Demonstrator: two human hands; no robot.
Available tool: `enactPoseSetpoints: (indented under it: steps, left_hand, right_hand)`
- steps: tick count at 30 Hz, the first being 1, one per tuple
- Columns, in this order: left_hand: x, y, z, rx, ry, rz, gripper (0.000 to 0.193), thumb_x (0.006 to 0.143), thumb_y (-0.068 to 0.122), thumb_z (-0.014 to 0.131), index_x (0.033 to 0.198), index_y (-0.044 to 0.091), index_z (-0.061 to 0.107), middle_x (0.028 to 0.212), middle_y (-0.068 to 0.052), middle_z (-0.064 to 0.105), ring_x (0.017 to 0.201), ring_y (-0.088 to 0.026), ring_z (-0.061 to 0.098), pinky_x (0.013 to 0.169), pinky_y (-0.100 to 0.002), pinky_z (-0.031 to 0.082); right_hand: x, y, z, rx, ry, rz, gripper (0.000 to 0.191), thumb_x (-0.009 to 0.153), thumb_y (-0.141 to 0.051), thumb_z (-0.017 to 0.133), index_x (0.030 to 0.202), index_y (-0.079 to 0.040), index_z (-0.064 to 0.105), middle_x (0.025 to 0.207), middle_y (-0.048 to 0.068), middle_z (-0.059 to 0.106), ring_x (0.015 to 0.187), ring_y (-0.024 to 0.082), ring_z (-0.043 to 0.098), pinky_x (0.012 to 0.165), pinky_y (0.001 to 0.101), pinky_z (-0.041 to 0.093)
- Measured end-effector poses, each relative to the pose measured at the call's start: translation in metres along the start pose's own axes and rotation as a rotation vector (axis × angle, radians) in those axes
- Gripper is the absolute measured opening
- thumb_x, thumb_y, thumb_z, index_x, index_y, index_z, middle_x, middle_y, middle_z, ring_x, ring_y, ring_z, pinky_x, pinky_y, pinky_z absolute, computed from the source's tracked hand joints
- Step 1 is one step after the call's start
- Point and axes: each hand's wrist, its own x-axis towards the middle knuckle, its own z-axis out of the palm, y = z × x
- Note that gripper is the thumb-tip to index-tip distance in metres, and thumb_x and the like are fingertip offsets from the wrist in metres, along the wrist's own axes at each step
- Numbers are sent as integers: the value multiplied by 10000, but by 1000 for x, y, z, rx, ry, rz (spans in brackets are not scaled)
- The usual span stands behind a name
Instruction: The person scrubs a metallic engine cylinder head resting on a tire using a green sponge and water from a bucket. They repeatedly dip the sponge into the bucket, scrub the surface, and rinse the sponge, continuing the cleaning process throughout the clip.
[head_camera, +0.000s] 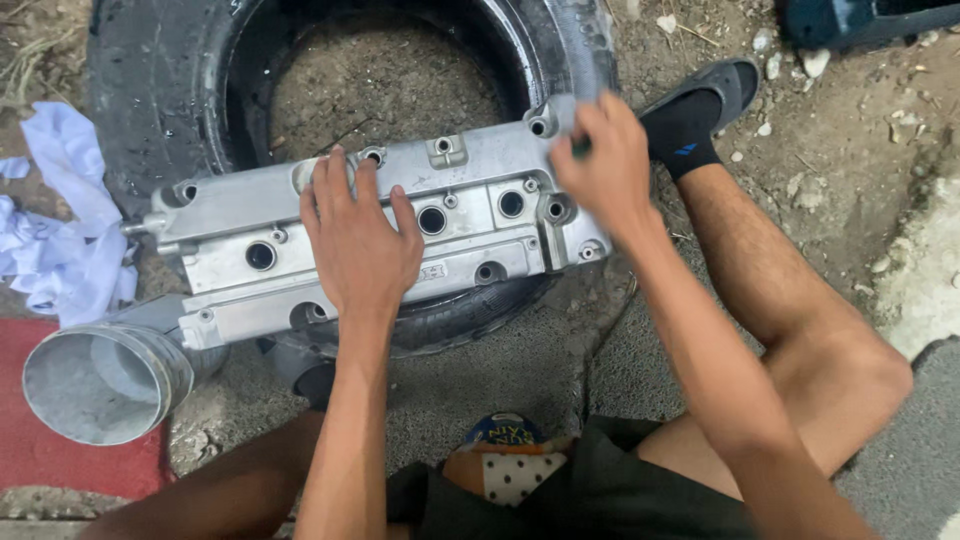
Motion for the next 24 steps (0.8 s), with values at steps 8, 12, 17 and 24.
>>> enactPoseSetpoints:
  steps: [8, 12, 17, 24]
  left_hand:
    - [2, 3, -6, -17, 0, 10, 444, 992, 262, 580, 1312, -43, 624, 1506, -284, 488, 1451, -417, 382, 1212, -545, 239]
    - [-1, 3, -5, -20, 4, 16, 443, 1004, 259, 584, 1317, -52, 624, 1497, -291, 488, 1444, -431, 383, 1209, -550, 238]
    - [-2, 2, -1, -10, 11, 33, 443, 1015, 247, 579, 1330, -61, 620, 1500, -303, 481, 1449, -437, 386, 1216, -553, 236]
    - [-5, 0, 0, -23, 25, 44, 432, 1025, 243, 581, 1331, -58, 623, 1497, -305, 491, 1444, -437, 393, 1213, -553, 243]
  right_hand:
    - [79, 28, 42, 98, -137, 220, 245, 821, -148, 740, 766, -19, 539, 800, 172, 578, 784, 388, 588, 718, 474, 466]
    - [5, 5, 8, 69, 50, 88, 257, 838, -62, 727, 798, 17, 486, 853, 203, 489, 802, 400, 539, 706, 482, 428]
    - [-88, -40, -37, 35, 107, 115, 230, 804, -19, 701, 777, -10, 473, 869, 170, 453, 779, 344, 521, 678, 444, 440]
    - [-73, -16, -26, 22, 112, 159, 269, 849, -17, 724, 790, 2, 462, 842, 153, 459, 758, 322, 515, 673, 434, 420]
